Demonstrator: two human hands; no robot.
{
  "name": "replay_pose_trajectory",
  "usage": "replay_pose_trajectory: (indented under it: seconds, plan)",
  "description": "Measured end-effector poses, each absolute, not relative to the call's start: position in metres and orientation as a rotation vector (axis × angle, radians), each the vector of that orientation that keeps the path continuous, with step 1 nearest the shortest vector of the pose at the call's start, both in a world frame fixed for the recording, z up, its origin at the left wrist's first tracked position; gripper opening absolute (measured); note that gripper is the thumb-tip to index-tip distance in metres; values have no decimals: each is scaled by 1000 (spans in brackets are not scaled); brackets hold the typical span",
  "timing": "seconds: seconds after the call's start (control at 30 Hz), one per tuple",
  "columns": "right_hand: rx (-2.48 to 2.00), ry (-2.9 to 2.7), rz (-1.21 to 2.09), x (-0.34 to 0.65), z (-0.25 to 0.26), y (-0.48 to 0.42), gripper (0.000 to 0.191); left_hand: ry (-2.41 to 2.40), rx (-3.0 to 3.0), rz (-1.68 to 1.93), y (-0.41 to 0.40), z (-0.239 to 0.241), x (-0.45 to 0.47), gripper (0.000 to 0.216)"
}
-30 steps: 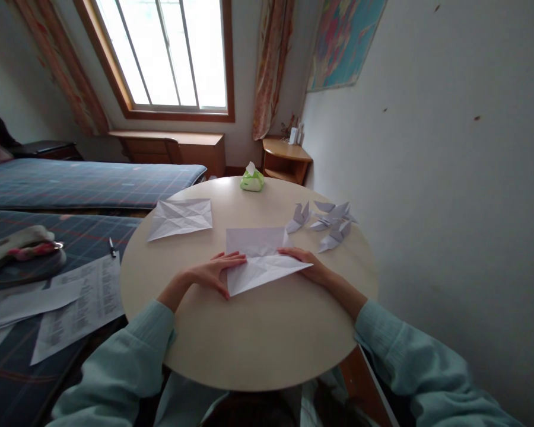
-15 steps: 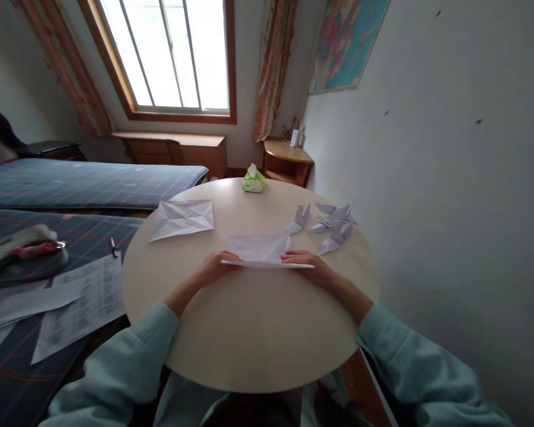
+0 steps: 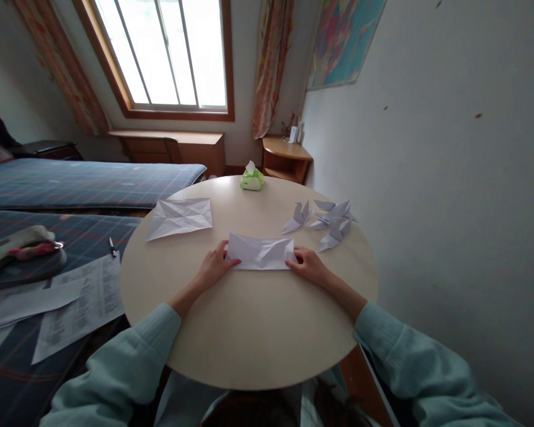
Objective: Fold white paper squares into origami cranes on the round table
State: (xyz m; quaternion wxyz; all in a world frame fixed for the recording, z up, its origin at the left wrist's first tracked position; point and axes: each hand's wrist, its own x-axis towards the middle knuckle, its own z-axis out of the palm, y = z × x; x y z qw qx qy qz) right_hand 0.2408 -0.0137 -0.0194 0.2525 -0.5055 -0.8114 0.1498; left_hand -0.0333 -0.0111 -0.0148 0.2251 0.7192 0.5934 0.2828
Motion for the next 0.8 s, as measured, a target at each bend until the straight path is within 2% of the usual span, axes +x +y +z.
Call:
replay_pose_trajectory:
  seconds: [0.13,0.3,0.5,0.63,0.73,0.8]
  plan:
    - [-1358,-2252,383,243,-17,-15,25,1640,1998,774,-13,-13,-32,75]
    - [-1416,-2260,343,243,-17,-13,27,1730,2069,696,-15,-11,-31,87]
    - [-1590,-2131,176,246,-21,-10,27,1870,2316,646,-16,-10,-33,69]
    - [-1356,-2132,12,241,-22,-17,25,1458,2687,659,-16,-16,-29,48]
    - [-1020,-2337,45,232,-21,-25,32,971,2781,448,-15,-22,-22,54]
    - [-839,-2519,156,227,-19,-29,42,829,2748,344,-16,-23,-19,55]
